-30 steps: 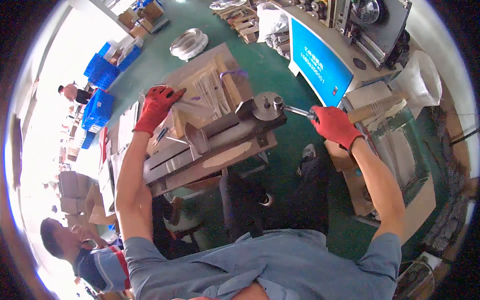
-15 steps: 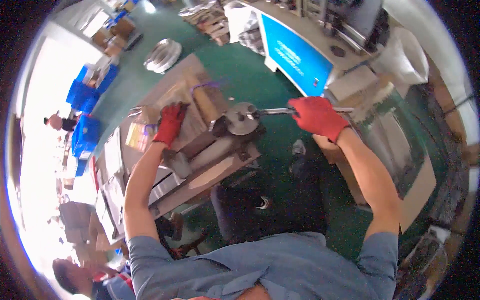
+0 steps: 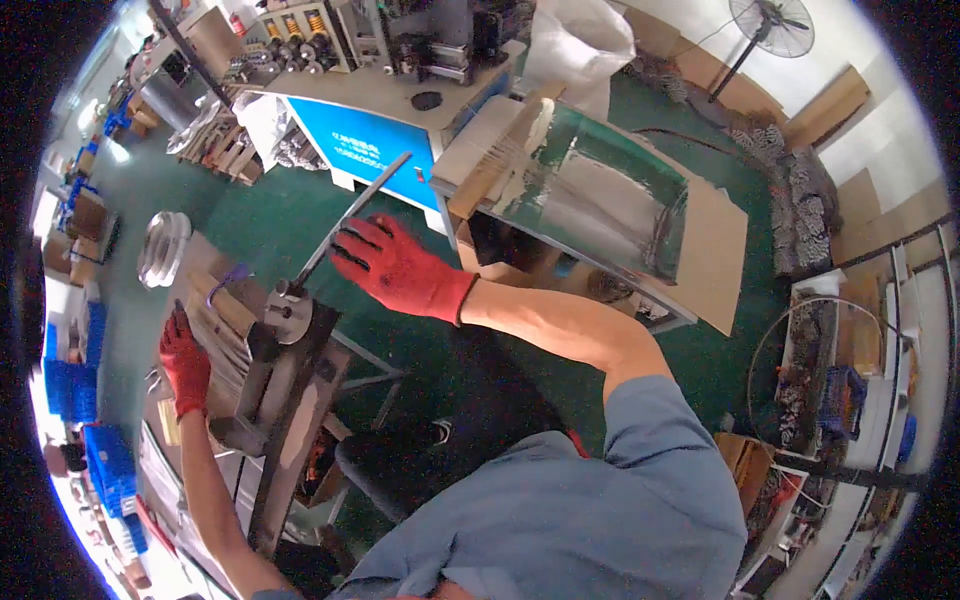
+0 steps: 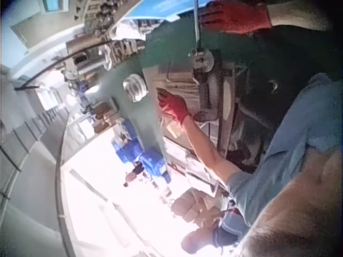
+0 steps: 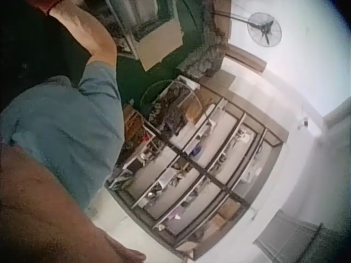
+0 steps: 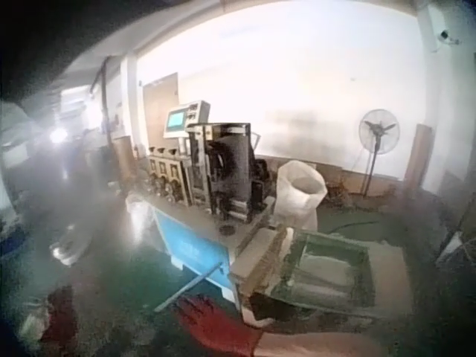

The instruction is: Bending metal rods using a manual bending tool at a workbench.

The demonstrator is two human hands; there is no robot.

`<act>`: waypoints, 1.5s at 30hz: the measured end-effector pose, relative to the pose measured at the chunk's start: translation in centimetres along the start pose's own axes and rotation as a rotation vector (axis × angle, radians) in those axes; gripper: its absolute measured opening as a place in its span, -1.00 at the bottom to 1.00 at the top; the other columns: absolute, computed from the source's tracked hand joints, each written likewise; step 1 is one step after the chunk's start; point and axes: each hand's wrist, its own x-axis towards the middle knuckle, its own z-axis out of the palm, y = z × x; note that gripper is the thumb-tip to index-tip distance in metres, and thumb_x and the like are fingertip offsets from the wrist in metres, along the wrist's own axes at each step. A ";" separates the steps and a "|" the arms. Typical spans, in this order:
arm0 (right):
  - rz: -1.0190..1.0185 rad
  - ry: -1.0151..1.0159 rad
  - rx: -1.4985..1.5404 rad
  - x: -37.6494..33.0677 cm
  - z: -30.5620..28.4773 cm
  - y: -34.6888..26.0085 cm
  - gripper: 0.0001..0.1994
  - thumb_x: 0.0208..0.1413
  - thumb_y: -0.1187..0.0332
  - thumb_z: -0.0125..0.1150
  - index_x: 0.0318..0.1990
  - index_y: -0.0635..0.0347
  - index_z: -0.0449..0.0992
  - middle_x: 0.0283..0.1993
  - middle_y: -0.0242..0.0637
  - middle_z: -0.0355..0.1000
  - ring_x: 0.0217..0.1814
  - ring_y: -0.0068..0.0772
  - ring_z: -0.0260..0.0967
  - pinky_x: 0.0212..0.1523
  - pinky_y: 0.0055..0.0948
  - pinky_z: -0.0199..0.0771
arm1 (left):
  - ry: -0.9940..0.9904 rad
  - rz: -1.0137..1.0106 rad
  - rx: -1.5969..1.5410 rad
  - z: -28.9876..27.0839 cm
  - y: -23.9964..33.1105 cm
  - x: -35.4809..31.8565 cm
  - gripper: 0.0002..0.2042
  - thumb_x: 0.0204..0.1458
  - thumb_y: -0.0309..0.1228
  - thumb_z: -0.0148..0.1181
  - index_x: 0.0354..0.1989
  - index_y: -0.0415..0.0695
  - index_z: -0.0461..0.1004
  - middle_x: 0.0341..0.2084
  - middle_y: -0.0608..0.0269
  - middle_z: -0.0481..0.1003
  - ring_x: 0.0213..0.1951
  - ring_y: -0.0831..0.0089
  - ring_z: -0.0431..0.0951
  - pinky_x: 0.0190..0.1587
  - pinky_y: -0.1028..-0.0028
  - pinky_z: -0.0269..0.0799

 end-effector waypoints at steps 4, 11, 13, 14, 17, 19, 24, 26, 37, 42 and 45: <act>0.005 -0.054 0.000 -2.1 -1.6 2.2 -0.38 -0.13 0.27 0.26 0.18 0.10 0.30 0.27 -0.17 0.19 0.33 -0.12 0.10 0.27 -0.06 0.11 | 0.163 -0.022 -0.526 -3.8 6.6 3.1 -0.28 -0.11 -0.41 0.25 0.29 -0.23 0.11 0.17 -0.07 0.28 0.17 0.07 0.31 0.21 0.23 0.21; -0.008 -0.091 -0.024 -4.6 -3.3 7.0 -0.37 -0.08 0.20 0.23 0.21 0.11 0.27 0.32 -0.19 0.15 0.38 -0.11 0.04 0.33 -0.06 0.06 | 0.016 0.227 -0.688 -8.0 15.4 6.3 -0.32 -0.05 -0.32 0.23 0.30 -0.14 0.13 0.18 -0.05 0.28 0.13 0.03 0.34 0.18 0.22 0.24; 0.047 -0.138 -0.029 -5.1 -2.9 9.0 -0.37 -0.04 0.17 0.19 0.23 0.10 0.24 0.37 -0.22 0.08 0.42 -0.09 -0.05 0.37 -0.04 -0.04 | -0.026 0.274 -0.627 -8.4 16.1 6.5 -0.33 -0.04 -0.32 0.21 0.30 -0.10 0.14 0.16 -0.04 0.29 0.10 0.02 0.36 0.14 0.20 0.28; 0.044 -0.096 -0.086 -5.4 -2.2 10.7 -0.27 -0.13 0.07 0.27 0.22 0.19 0.24 0.36 -0.10 0.06 0.43 -0.05 -0.06 0.39 -0.02 -0.10 | -0.059 0.263 -0.626 -8.6 16.1 6.4 -0.34 -0.04 -0.33 0.20 0.30 -0.06 0.14 0.15 -0.02 0.30 0.07 0.02 0.37 0.10 0.19 0.31; 0.407 -0.188 -0.187 -7.4 0.6 16.2 -0.12 -0.21 -0.06 0.34 0.24 0.29 0.18 0.34 0.05 0.05 0.41 0.04 -0.06 0.39 0.02 -0.14 | -0.089 0.247 -0.593 -9.1 16.2 6.2 -0.36 -0.04 -0.36 0.18 0.29 -0.04 0.16 0.14 0.02 0.31 0.03 0.02 0.40 0.04 0.17 0.36; 0.676 -0.226 -0.332 -11.9 4.0 21.3 -0.03 -0.22 -0.11 0.38 0.24 0.42 0.10 0.33 0.22 0.00 0.38 0.20 -0.06 0.33 0.10 -0.05 | -0.079 0.252 -0.566 -9.1 17.1 6.5 -0.37 -0.04 -0.37 0.17 0.28 -0.04 0.17 0.13 0.04 0.32 0.02 0.03 0.41 0.02 0.17 0.37; 1.123 -0.668 -0.254 -16.4 7.1 23.6 -0.16 -0.14 -0.10 0.29 0.19 0.32 0.18 0.18 0.18 0.23 0.22 0.08 0.22 0.15 0.08 0.23 | -0.048 0.210 -0.501 -8.1 17.0 6.2 -0.43 -0.01 -0.40 0.10 0.26 -0.08 0.19 0.09 0.04 0.35 -0.04 0.05 0.44 -0.02 0.17 0.38; 0.938 -0.712 -0.335 -16.8 8.2 23.9 -0.46 -0.03 0.06 0.21 0.03 0.24 0.32 -0.03 0.06 0.42 -0.03 0.01 0.44 -0.06 0.08 0.39 | -0.067 0.169 -0.503 -8.6 16.8 6.3 -0.44 0.00 -0.40 0.08 0.26 -0.09 0.19 0.08 0.04 0.35 -0.04 0.06 0.44 -0.02 0.16 0.38; 0.713 -0.482 -0.059 -14.4 6.2 22.1 -0.78 0.11 0.26 0.02 -0.20 0.22 0.39 -0.26 0.05 0.46 -0.15 0.12 0.43 -0.17 -0.02 0.43 | -0.050 -0.062 -0.386 -7.6 17.4 6.2 -0.43 -0.07 -0.40 0.12 0.21 -0.12 0.23 0.00 0.11 0.39 -0.09 0.09 0.45 -0.10 0.16 0.41; 0.549 -0.437 0.047 -7.3 -0.4 18.7 -0.76 0.14 0.20 0.02 -0.21 0.18 0.39 -0.24 -0.01 0.46 -0.18 0.09 0.43 -0.21 0.00 0.42 | 0.275 -0.090 -0.278 -6.3 17.5 6.2 -0.41 -0.17 -0.42 0.16 0.16 -0.19 0.27 -0.01 0.04 0.39 -0.08 0.07 0.44 -0.10 0.14 0.40; 0.447 -0.366 0.064 -3.6 -3.6 15.8 -0.78 0.15 0.22 0.01 -0.22 0.19 0.38 -0.28 -0.02 0.45 -0.21 0.11 0.42 -0.24 0.02 0.40 | 0.530 -0.074 -0.339 -7.8 17.8 5.6 -0.49 -0.18 -0.42 0.14 0.06 -0.20 0.34 -0.04 0.04 0.41 -0.05 0.07 0.41 -0.09 0.14 0.38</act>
